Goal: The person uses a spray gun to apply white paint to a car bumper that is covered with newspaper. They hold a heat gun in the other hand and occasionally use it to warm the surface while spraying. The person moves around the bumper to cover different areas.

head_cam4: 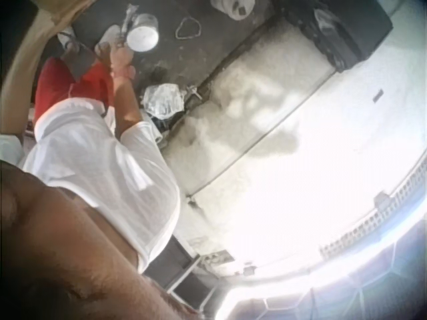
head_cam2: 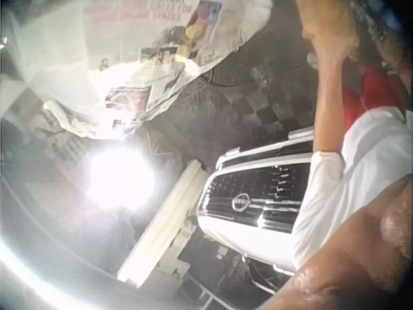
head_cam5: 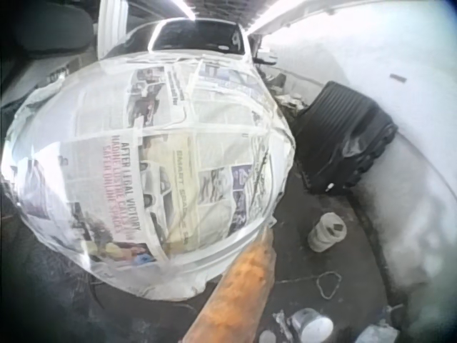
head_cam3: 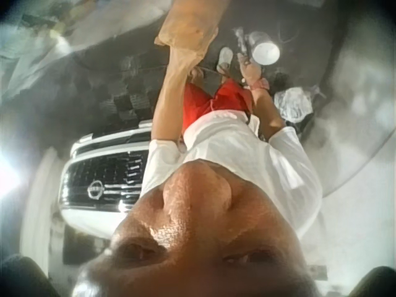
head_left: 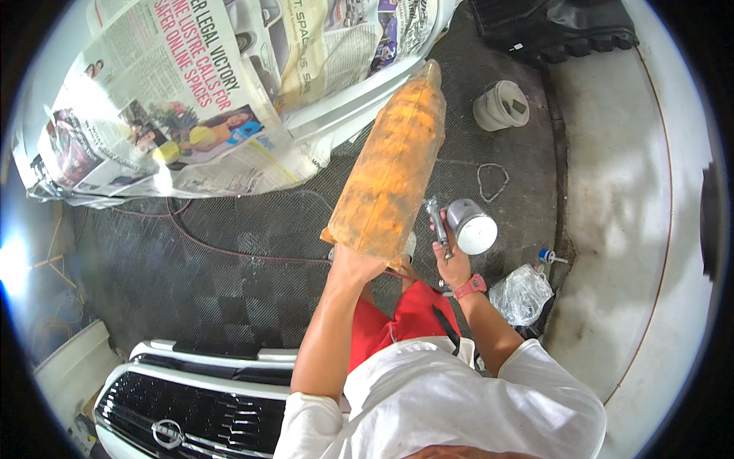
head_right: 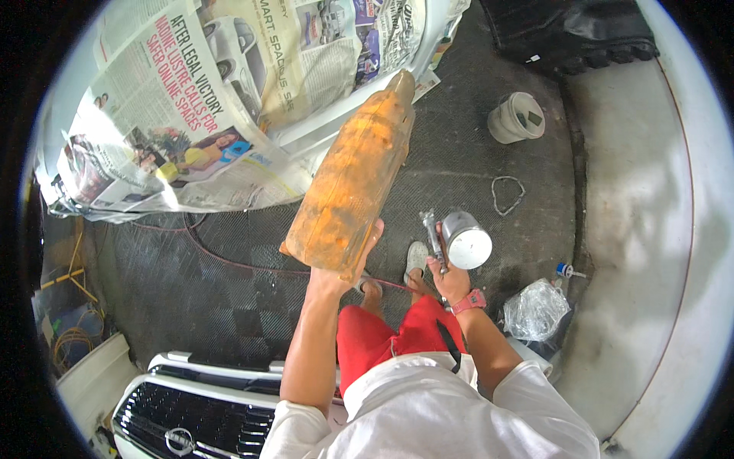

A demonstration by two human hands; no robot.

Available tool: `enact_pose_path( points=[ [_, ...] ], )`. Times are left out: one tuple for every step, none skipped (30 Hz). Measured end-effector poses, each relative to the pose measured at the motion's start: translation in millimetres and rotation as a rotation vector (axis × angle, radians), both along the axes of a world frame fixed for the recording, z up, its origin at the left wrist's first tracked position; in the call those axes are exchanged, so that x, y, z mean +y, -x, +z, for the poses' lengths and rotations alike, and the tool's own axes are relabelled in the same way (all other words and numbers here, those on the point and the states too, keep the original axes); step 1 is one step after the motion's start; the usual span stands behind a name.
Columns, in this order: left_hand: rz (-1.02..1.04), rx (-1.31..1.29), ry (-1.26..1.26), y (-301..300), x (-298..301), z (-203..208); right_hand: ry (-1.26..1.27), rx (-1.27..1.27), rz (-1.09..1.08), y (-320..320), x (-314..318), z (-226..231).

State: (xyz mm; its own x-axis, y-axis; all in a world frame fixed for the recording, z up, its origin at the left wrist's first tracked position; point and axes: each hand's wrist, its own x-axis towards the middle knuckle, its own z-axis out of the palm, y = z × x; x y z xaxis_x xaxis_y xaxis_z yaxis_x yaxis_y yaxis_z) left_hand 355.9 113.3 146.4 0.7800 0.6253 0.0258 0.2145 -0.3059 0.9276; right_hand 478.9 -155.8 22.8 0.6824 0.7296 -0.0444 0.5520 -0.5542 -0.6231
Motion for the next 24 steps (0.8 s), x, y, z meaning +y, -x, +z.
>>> enact_pose_path(
  points=[
    [-0.025,0.006,-0.032,3,-1,1,-0.001,0.01,-0.017,-3,-4,5],
    [-0.02,0.042,-0.014,5,-4,4,-0.036,-0.014,-0.016,-7,-6,8],
    [-0.011,0.077,-0.003,6,-4,7,-0.096,-0.011,-0.014,-11,-1,17],
    [0.003,0.094,-0.024,9,-7,7,-0.159,0.016,-0.032,-14,3,28],
    [0.016,0.118,-0.043,15,-10,7,-0.217,0.065,-0.055,-15,6,42],
    [0.051,0.127,-0.092,24,-16,-1,-0.256,0.116,-0.082,-17,8,58],
    [0.109,0.115,-0.052,34,-22,-16,-0.265,0.235,-0.135,-16,13,81],
    [0.171,0.104,-0.012,46,-28,-30,-0.281,0.317,-0.161,-14,18,105],
    [0.249,0.077,0.113,60,-35,-52,-0.301,0.4,-0.186,-11,22,126],
    [0.296,0.114,0.166,68,-36,-55,-0.343,0.413,-0.164,-13,24,146],
    [0.347,0.152,0.221,77,-37,-57,-0.383,0.431,-0.141,-14,27,167],
    [0.377,0.26,0.203,85,-35,-54,-0.43,0.466,-0.125,-8,34,195],
    [0.442,0.201,0.314,90,-39,-46,-0.496,0.545,-0.152,-2,39,219],
    [0.513,0.131,0.431,94,-45,-41,-0.559,0.624,-0.171,4,46,244],
    [0.587,0.153,0.344,102,-48,-52,-0.592,0.685,-0.191,5,47,261],
    [0.672,0.174,0.265,108,-52,-65,-0.577,0.728,-0.189,5,46,280],
    [0.73,0.176,0.286,104,-55,-61,-0.568,0.771,-0.134,0,37,292],
    [0.788,0.191,0.324,100,-63,-49,-0.56,0.836,-0.046,-5,29,301],
    [0.786,0.107,0.363,93,-70,-38,-0.554,0.907,0.044,-11,19,309],
    [0.786,0.024,0.398,83,-77,-29,-0.575,0.918,0.143,-21,12,312],
    [0.777,0.019,0.353,73,-82,-20,-0.605,0.932,0.247,-31,4,313],
    [0.791,-0.002,0.36,63,-89,-24,-0.625,0.962,0.303,-42,-3,315],
    [0.807,-0.024,0.367,53,-97,-31,-0.631,0.971,0.315,-50,-12,316],
    [0.824,-0.048,0.381,41,-104,-33,-0.629,0.98,0.323,-58,-19,319]
  ],
)
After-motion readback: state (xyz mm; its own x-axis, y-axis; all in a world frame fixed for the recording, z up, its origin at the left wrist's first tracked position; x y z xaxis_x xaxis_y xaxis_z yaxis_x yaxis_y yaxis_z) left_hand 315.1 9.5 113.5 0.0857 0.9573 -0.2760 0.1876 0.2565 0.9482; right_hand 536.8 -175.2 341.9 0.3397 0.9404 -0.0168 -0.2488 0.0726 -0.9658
